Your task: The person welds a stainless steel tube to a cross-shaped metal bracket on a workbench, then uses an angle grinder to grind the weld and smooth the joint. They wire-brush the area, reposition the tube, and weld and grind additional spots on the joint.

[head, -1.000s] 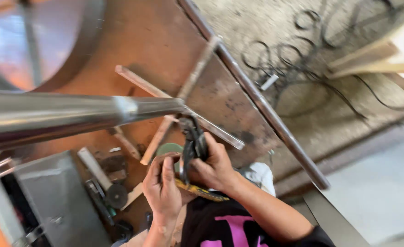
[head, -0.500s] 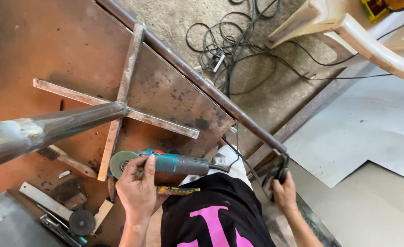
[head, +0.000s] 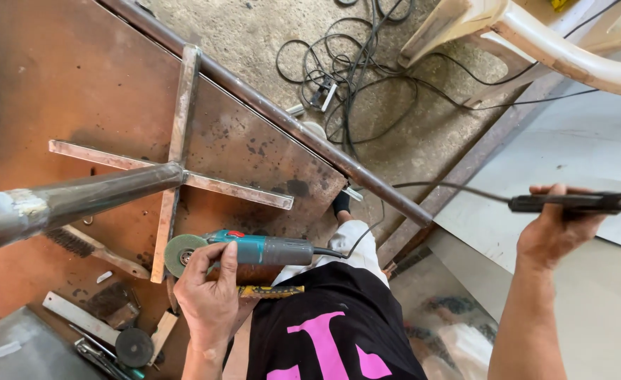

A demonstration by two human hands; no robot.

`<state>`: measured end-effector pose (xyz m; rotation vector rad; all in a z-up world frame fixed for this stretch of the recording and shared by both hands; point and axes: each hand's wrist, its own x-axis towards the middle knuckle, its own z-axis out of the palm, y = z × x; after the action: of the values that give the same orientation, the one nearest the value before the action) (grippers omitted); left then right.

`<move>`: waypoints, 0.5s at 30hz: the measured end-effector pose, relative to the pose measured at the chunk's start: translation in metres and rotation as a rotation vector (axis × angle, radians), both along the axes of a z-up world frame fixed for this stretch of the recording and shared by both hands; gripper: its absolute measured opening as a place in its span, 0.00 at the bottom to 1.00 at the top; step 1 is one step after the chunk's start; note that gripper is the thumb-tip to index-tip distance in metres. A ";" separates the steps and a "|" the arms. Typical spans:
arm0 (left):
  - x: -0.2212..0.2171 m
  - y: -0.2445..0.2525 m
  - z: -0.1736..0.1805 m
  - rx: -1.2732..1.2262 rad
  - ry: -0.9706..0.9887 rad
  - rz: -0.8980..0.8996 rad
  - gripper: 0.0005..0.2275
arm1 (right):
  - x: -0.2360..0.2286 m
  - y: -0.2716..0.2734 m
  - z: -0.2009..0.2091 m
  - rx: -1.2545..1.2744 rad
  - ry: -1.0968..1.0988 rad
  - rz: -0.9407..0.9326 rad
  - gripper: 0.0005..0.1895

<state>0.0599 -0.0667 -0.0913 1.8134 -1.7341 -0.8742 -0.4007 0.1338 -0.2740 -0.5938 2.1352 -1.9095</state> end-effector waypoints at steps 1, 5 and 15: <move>0.001 0.001 0.003 -0.008 -0.002 0.006 0.07 | 0.002 -0.017 0.007 -0.008 -0.002 0.006 0.15; 0.012 0.003 0.013 -0.123 -0.030 -0.011 0.07 | 0.025 -0.090 0.034 -0.250 -0.064 0.251 0.10; 0.039 0.015 0.007 -0.137 -0.073 0.071 0.06 | 0.055 -0.168 0.049 -0.272 -0.287 0.436 0.14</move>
<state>0.0991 -0.0515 -0.0838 1.8246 -1.7177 -0.6518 -0.3461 -0.0342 -0.2249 -0.7141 1.4438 -1.9040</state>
